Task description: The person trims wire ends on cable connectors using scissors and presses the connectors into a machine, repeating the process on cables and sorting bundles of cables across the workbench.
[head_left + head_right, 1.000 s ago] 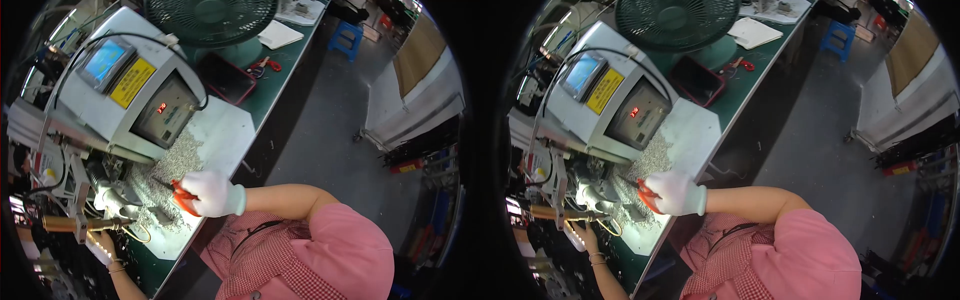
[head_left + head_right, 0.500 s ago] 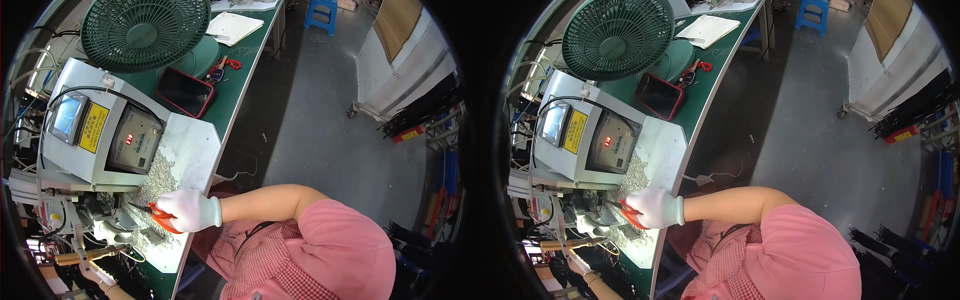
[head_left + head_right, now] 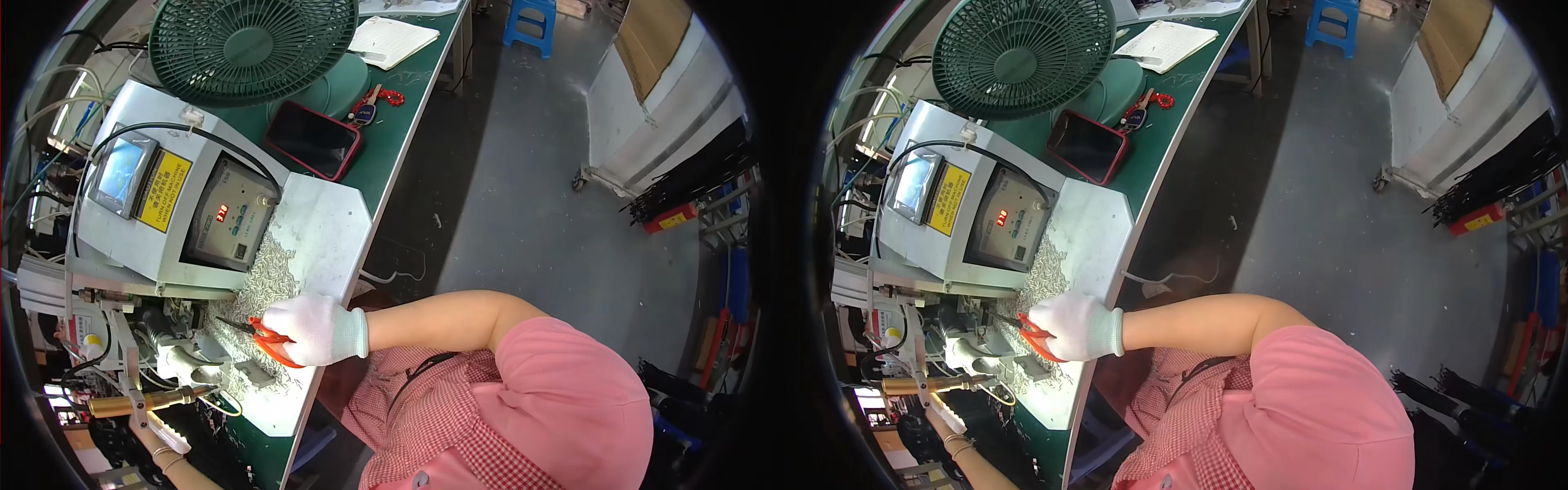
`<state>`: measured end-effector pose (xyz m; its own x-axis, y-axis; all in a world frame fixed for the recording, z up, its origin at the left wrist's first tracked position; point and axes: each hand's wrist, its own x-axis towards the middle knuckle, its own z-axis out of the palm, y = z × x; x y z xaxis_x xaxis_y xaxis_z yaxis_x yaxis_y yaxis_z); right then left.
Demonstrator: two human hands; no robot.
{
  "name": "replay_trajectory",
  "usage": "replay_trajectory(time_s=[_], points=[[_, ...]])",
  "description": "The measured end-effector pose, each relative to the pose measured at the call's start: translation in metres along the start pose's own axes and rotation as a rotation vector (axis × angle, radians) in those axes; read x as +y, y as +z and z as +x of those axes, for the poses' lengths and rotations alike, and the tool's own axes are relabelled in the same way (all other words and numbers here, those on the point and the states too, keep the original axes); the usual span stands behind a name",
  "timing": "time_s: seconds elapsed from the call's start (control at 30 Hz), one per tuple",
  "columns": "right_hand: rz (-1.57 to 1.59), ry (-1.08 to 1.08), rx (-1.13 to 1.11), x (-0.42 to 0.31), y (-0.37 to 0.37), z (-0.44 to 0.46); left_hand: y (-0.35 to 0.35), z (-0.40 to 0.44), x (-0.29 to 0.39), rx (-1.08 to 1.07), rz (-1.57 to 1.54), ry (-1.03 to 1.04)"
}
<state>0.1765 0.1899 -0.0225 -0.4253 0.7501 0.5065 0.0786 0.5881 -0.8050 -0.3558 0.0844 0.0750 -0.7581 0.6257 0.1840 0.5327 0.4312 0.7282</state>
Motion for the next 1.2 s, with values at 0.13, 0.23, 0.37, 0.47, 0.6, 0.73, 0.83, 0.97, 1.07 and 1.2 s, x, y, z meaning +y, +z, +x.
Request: replay_trajectory(time_s=[0.13,0.23,0.37,0.47,0.6,0.73,0.83,0.97,1.07,1.2], points=[[-0.028,-0.018,0.021,0.001,0.005,0.001,0.007,-0.012,0.009,0.292,-0.387,0.088],[-0.012,-0.061,0.048,0.003,0.004,0.001,0.034,-0.056,0.008,0.014,-0.423,-0.087],[-0.033,-0.038,0.006,0.001,0.001,0.001,0.044,-0.081,0.044,-0.139,-0.488,-0.107],[-0.025,-0.033,0.017,0.000,0.003,0.001,0.010,-0.033,0.022,-0.099,-0.713,-0.297],[-0.024,-0.026,0.028,0.001,0.006,0.001,-0.027,-0.019,0.065,-0.167,-0.786,-0.098],[-0.032,-0.050,0.035,0.004,0.009,0.000,-0.041,-0.017,0.091,-0.311,-1.111,-0.078],[-0.024,-0.047,0.045,0.004,0.010,0.000,0.016,-0.033,0.055,-0.071,-0.433,-0.131],[-0.009,-0.004,0.010,-0.003,0.002,0.001,0.021,-0.032,0.063,-0.075,-0.795,-0.175],[-0.003,0.036,-0.005,-0.001,0.005,0.001,0.011,-0.026,0.034,-0.049,-0.850,-0.193],[-0.044,-0.023,0.045,0.001,0.006,0.001,-0.005,-0.058,0.056,-0.200,-0.931,-0.265]])
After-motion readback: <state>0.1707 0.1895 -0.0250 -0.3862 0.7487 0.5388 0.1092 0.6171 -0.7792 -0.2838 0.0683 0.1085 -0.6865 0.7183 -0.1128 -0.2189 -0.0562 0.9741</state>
